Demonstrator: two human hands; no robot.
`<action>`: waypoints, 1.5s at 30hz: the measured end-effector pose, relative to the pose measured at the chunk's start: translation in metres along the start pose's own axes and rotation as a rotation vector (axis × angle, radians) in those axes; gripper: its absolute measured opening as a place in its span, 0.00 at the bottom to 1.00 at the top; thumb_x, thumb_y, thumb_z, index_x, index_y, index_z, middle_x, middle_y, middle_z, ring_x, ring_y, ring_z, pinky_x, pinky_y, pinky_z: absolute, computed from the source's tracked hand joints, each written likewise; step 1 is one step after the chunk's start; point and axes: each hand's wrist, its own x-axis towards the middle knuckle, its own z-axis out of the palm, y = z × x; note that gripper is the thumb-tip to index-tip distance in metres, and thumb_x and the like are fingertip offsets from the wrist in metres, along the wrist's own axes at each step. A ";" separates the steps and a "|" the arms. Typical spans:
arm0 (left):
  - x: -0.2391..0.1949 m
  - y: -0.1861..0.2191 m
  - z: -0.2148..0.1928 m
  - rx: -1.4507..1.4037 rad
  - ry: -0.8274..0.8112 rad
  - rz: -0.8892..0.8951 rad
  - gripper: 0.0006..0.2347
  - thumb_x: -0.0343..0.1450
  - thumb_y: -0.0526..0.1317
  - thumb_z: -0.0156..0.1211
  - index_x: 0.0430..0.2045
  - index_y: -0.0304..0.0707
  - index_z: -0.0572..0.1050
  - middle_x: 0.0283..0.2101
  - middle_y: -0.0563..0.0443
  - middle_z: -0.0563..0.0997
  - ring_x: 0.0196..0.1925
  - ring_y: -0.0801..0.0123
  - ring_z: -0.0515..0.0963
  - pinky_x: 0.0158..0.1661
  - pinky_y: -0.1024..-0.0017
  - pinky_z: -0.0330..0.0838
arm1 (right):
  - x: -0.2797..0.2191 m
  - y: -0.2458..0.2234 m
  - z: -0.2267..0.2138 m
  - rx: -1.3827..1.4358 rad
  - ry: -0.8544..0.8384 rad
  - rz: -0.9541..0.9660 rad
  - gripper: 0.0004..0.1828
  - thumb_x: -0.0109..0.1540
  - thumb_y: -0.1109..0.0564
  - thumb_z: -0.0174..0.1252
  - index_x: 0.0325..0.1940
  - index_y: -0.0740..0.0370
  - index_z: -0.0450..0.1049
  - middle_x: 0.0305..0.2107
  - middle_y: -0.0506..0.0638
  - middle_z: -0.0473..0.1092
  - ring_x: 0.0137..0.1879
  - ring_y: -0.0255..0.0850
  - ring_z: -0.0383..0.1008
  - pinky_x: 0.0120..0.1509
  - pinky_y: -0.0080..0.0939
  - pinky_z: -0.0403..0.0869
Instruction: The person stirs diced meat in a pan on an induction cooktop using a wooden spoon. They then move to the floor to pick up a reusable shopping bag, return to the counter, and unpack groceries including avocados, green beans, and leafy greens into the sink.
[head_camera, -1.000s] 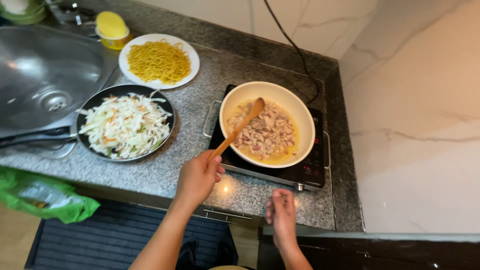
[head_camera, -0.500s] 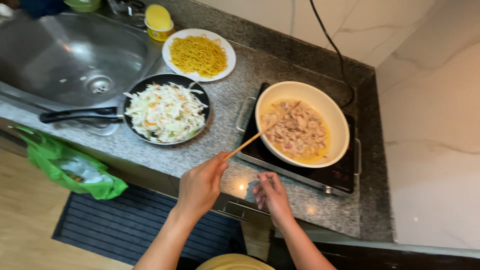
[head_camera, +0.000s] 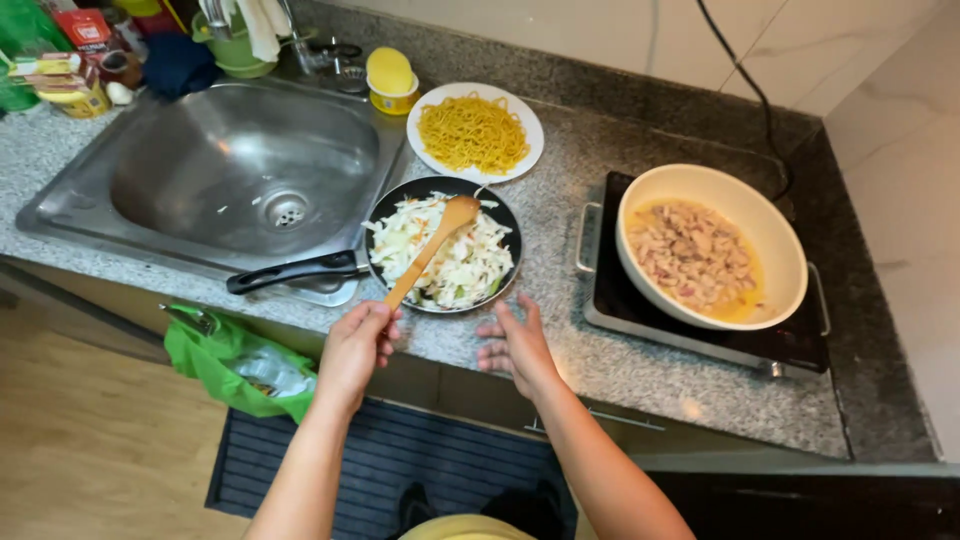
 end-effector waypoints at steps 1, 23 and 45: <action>0.005 0.002 -0.006 0.003 -0.005 -0.004 0.12 0.77 0.40 0.50 0.32 0.35 0.81 0.22 0.49 0.78 0.21 0.72 0.75 0.19 0.78 0.71 | 0.004 0.000 0.012 0.003 0.005 0.004 0.41 0.70 0.41 0.49 0.79 0.51 0.35 0.41 0.69 0.74 0.28 0.49 0.78 0.28 0.48 0.83; 0.075 0.025 -0.062 1.313 0.208 0.451 0.22 0.74 0.60 0.51 0.53 0.48 0.78 0.50 0.41 0.81 0.58 0.46 0.77 0.54 0.43 0.67 | 0.079 0.004 0.010 0.082 0.262 -0.058 0.39 0.65 0.57 0.44 0.79 0.50 0.40 0.39 0.74 0.70 0.26 0.61 0.79 0.28 0.52 0.84; 0.075 0.028 -0.035 0.767 -0.759 -0.085 0.17 0.70 0.48 0.62 0.50 0.40 0.74 0.21 0.50 0.83 0.19 0.67 0.83 0.24 0.70 0.75 | -0.015 0.048 0.087 0.350 0.495 -0.126 0.17 0.69 0.46 0.49 0.52 0.61 0.63 0.27 0.59 0.69 0.23 0.45 0.68 0.22 0.40 0.68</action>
